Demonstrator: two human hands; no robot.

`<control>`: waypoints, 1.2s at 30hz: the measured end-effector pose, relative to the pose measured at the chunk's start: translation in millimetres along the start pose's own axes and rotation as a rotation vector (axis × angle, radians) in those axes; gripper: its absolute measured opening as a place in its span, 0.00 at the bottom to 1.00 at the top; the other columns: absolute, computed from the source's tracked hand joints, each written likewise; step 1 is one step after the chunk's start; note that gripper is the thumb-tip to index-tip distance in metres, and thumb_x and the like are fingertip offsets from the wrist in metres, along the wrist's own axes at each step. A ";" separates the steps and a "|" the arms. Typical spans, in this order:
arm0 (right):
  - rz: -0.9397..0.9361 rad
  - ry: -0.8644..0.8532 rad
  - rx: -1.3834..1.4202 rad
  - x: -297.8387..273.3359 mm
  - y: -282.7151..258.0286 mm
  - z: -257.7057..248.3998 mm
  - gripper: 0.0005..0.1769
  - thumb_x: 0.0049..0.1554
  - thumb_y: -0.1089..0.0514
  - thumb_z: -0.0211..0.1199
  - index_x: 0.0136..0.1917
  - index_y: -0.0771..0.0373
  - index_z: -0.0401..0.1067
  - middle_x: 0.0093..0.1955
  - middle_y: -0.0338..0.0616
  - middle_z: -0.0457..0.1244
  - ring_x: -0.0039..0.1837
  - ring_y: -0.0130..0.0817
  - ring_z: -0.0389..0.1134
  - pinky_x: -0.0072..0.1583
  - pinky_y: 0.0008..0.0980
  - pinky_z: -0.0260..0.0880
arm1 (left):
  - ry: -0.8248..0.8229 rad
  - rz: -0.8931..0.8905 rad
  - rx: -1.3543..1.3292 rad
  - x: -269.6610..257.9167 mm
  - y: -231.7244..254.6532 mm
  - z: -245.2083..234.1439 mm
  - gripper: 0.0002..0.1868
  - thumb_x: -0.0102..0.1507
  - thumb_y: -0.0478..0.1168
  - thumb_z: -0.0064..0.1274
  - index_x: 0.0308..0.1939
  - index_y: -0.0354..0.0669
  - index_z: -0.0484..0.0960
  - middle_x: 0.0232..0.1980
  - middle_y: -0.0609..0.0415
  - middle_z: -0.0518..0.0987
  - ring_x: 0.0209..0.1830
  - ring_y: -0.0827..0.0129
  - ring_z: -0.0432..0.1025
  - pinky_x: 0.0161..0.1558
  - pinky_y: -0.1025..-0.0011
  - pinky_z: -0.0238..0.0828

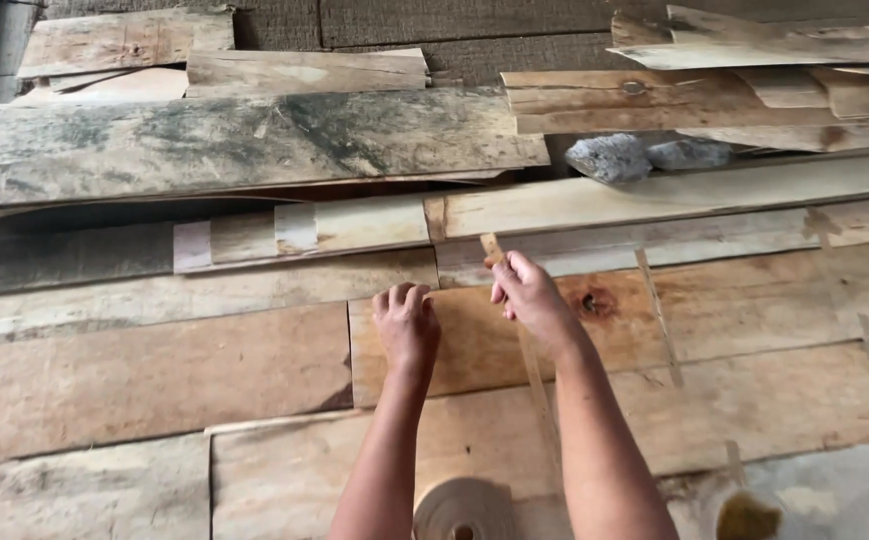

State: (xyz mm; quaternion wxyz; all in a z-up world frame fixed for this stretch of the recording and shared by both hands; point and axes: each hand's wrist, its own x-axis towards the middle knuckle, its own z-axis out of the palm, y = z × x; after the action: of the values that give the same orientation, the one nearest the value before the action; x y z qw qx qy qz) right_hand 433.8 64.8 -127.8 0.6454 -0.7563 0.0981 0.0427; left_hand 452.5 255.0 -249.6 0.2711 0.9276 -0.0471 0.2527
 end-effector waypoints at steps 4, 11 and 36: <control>0.048 -0.059 -0.055 50.8 41.4 11.5 0.13 0.67 0.51 0.54 0.49 0.63 0.69 0.29 0.51 0.65 0.21 0.32 0.61 0.26 0.27 0.65 | 0.025 0.069 0.063 18.6 -21.6 23.9 0.09 0.53 0.47 0.61 0.35 0.65 0.80 0.42 0.67 0.74 0.48 0.62 0.69 0.40 0.62 0.70; 0.124 -0.236 -0.131 94.1 41.0 25.2 0.06 0.56 0.60 0.66 0.41 0.65 0.76 0.30 0.49 0.68 0.22 0.26 0.61 0.27 0.22 0.63 | -0.066 -0.071 -0.012 28.4 -25.0 30.5 0.16 0.52 0.48 0.63 0.41 0.66 0.76 0.40 0.68 0.72 0.48 0.63 0.69 0.43 0.63 0.68; 0.324 -0.282 -0.935 111.8 20.5 35.5 0.14 0.53 0.41 0.59 0.43 0.46 0.81 0.47 0.42 0.73 0.56 0.46 0.74 0.56 0.43 0.74 | -0.638 -0.078 0.232 29.7 30.5 -3.7 0.28 0.71 0.55 0.25 0.76 0.65 0.61 0.81 0.62 0.55 0.81 0.34 0.32 0.67 0.30 0.27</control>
State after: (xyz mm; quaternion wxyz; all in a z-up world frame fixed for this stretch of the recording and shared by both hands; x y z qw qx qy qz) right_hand 541.1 86.3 -174.8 0.2303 -0.9260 0.0967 0.2831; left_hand 469.8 232.5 -217.6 0.1449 0.9857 -0.0649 -0.0570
